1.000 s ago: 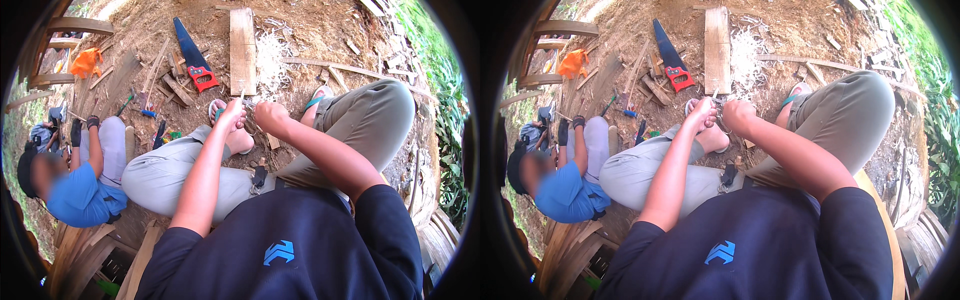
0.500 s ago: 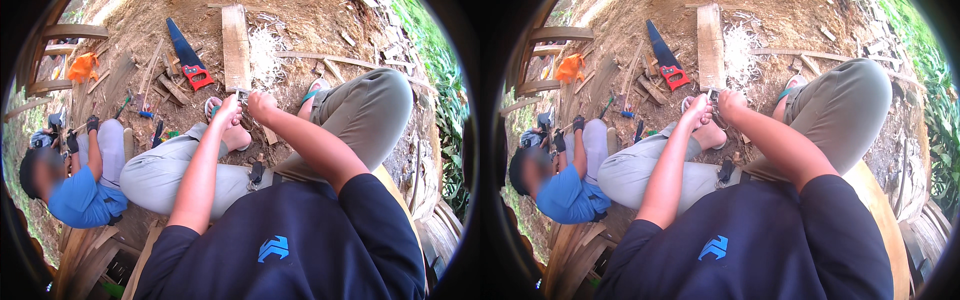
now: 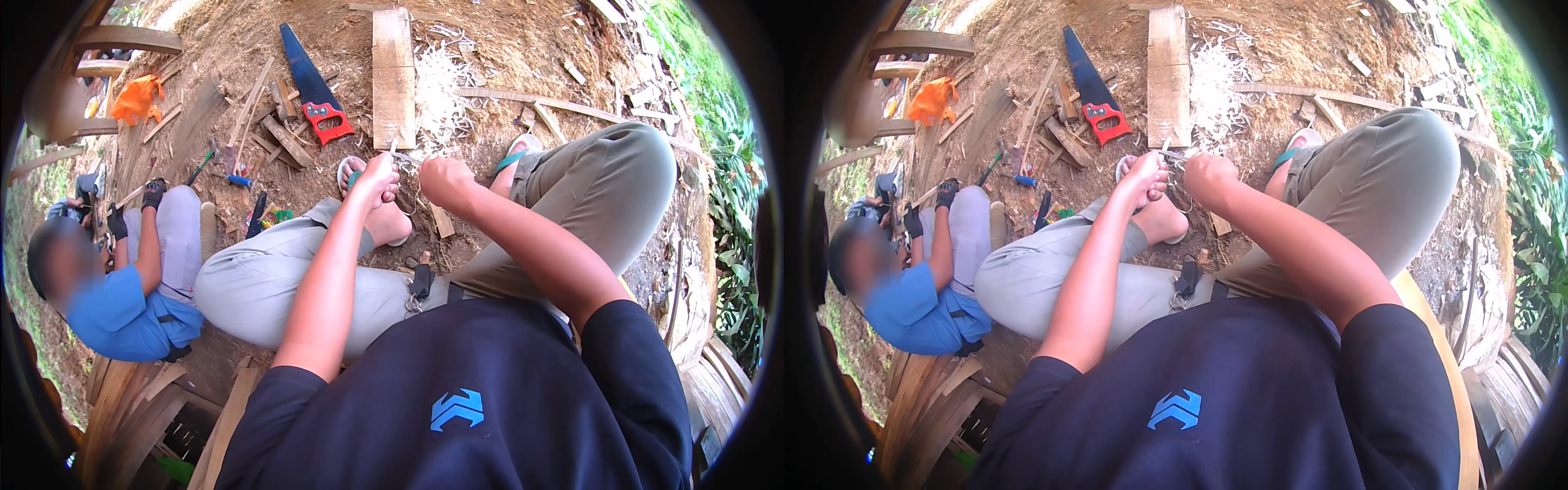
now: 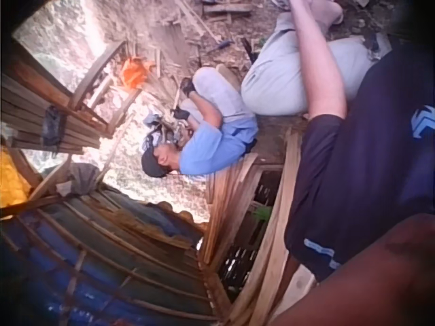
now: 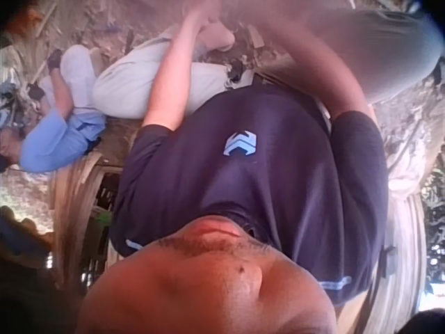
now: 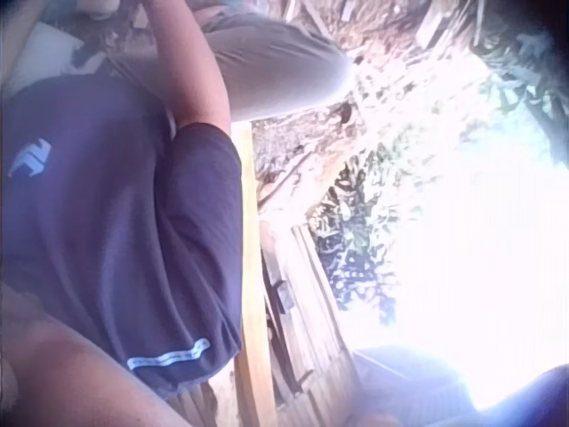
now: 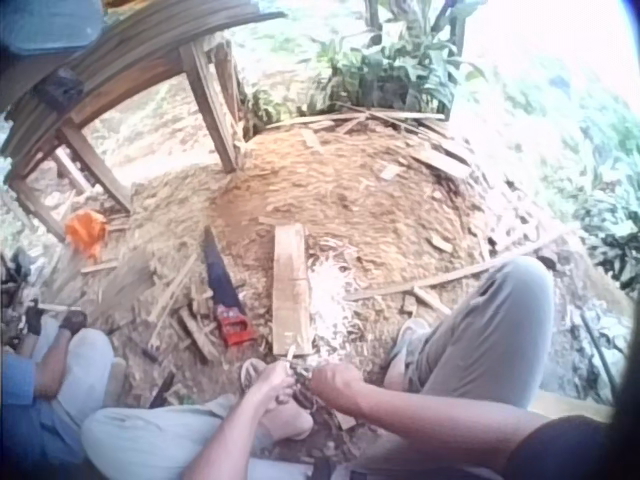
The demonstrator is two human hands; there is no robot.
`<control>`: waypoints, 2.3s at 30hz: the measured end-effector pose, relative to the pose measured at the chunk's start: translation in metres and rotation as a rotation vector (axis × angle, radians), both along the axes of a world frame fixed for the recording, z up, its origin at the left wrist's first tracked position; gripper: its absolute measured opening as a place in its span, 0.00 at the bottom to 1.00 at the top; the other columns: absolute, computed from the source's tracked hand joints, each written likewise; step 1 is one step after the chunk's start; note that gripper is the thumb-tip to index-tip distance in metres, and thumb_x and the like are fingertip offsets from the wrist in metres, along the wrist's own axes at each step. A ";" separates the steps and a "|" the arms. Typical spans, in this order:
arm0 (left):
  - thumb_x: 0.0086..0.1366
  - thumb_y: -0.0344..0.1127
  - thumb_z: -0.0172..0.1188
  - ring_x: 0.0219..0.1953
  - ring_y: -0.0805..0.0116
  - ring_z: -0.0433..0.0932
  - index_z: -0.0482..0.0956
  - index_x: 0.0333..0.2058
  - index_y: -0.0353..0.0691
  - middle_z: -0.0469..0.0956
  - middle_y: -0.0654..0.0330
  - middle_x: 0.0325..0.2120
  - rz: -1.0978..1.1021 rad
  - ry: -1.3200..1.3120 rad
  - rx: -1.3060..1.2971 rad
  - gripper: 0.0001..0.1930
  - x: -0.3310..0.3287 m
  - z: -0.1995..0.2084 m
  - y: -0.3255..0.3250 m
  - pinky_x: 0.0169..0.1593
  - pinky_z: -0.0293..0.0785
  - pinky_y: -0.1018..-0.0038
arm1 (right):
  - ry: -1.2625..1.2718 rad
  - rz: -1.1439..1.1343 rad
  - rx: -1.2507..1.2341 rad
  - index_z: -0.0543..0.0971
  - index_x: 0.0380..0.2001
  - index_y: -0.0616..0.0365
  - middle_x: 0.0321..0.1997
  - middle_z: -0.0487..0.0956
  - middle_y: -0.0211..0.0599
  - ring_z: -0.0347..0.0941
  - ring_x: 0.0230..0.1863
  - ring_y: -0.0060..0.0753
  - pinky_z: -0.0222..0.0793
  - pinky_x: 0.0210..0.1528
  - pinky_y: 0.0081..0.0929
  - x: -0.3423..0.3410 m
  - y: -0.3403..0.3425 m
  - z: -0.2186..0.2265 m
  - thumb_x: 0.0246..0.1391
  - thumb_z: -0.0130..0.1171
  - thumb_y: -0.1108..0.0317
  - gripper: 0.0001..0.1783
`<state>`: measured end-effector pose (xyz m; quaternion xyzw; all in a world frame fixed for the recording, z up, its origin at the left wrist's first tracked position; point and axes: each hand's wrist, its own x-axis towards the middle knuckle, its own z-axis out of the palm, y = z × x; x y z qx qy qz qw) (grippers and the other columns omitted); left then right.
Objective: The person sits on the ground and uses a knife to carve a small piece of wood, shaving off thin strips. They periodically inspect the carved piece and continue the carving process.
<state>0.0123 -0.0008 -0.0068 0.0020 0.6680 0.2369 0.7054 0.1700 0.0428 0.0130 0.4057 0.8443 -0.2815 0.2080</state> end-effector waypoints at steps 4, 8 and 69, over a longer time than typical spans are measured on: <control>0.62 0.42 0.38 0.11 0.79 0.53 0.62 0.28 0.47 0.57 0.72 0.14 0.018 -0.007 0.015 0.09 0.003 -0.005 -0.002 0.13 0.48 0.80 | 0.033 -0.002 0.152 0.81 0.30 0.62 0.29 0.82 0.48 0.83 0.32 0.43 0.78 0.28 0.35 -0.002 -0.005 -0.024 0.53 0.51 0.67 0.12; 0.63 0.43 0.38 0.11 0.79 0.53 0.63 0.31 0.47 0.57 0.71 0.15 0.033 0.019 0.028 0.09 0.011 0.000 0.002 0.13 0.49 0.79 | 0.050 0.043 0.240 0.81 0.28 0.61 0.29 0.82 0.49 0.82 0.30 0.43 0.78 0.28 0.36 0.004 0.008 -0.080 0.61 0.46 0.63 0.18; 0.71 0.46 0.38 0.12 0.64 0.71 0.70 0.29 0.32 0.72 0.53 0.16 0.182 0.105 0.131 0.22 0.051 -0.019 -0.019 0.15 0.74 0.63 | 0.042 -0.085 -0.051 0.77 0.37 0.70 0.36 0.79 0.63 0.77 0.43 0.61 0.72 0.47 0.48 -0.008 0.024 -0.077 0.67 0.38 0.53 0.28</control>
